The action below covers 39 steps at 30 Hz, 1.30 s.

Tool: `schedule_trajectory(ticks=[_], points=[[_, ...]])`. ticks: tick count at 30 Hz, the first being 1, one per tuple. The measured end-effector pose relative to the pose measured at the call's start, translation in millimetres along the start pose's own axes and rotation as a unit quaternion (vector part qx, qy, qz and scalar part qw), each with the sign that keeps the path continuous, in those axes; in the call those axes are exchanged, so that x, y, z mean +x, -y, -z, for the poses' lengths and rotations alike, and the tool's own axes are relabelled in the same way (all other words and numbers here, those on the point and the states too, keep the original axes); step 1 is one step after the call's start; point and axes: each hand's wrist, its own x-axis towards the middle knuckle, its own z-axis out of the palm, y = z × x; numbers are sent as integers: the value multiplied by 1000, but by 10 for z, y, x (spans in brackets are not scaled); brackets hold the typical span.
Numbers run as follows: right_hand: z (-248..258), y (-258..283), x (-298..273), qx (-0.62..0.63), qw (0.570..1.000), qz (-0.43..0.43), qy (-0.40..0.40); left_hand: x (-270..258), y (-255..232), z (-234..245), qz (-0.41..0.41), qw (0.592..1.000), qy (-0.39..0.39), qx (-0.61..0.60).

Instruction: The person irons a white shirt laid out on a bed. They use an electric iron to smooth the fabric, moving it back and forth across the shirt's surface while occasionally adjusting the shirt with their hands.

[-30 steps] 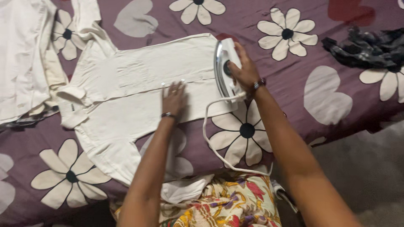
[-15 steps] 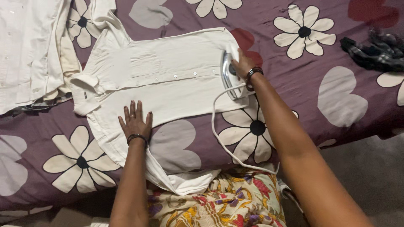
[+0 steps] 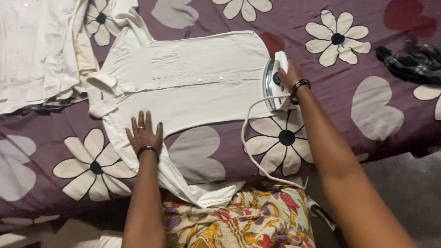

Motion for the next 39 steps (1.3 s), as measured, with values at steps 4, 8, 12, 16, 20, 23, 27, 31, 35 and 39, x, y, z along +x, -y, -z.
schedule_trajectory(ticks=[4, 8, 12, 16, 20, 23, 27, 31, 35, 39], points=[[-4, 34, 39, -64, 992, 103, -35, -35, -16, 15, 7, 1000, -19, -12], [-363, 210, 80, -9, 998, 58, -38, -38, -27, 24, 8, 1000, -8, -8], [-1006, 691, 143, 6, 995, 96, 17, -38, -36, 39, 8, 1000, -10, -14], [-1717, 1094, 151, -41, 989, 139, 33, -47, -40, 72, 13, 1000, -2, -26], [-2016, 1203, -34, -80, 989, 97, 80, -57, -38, 76, 9, 1000, -6, -23], [-1919, 1246, -260, -47, 992, 23, 115, -76, -37, 62, 12, 1000, -8, -23], [-1686, 1328, -512, -51, 992, 17, 114, -36, -48, 57, 6, 1000, -17, -17], [-1581, 1361, -649, -55, 995, 52, 61, -61, -32, 44, 3, 1000, -21, -18], [-1392, 1341, -653, -35, 992, 28, 114, -29, -51, 73, 5, 999, -26, -18], [-1258, 1101, -864, -82, 985, 74, 132, -89, -47, 79, 13, 1000, -9, -27]])
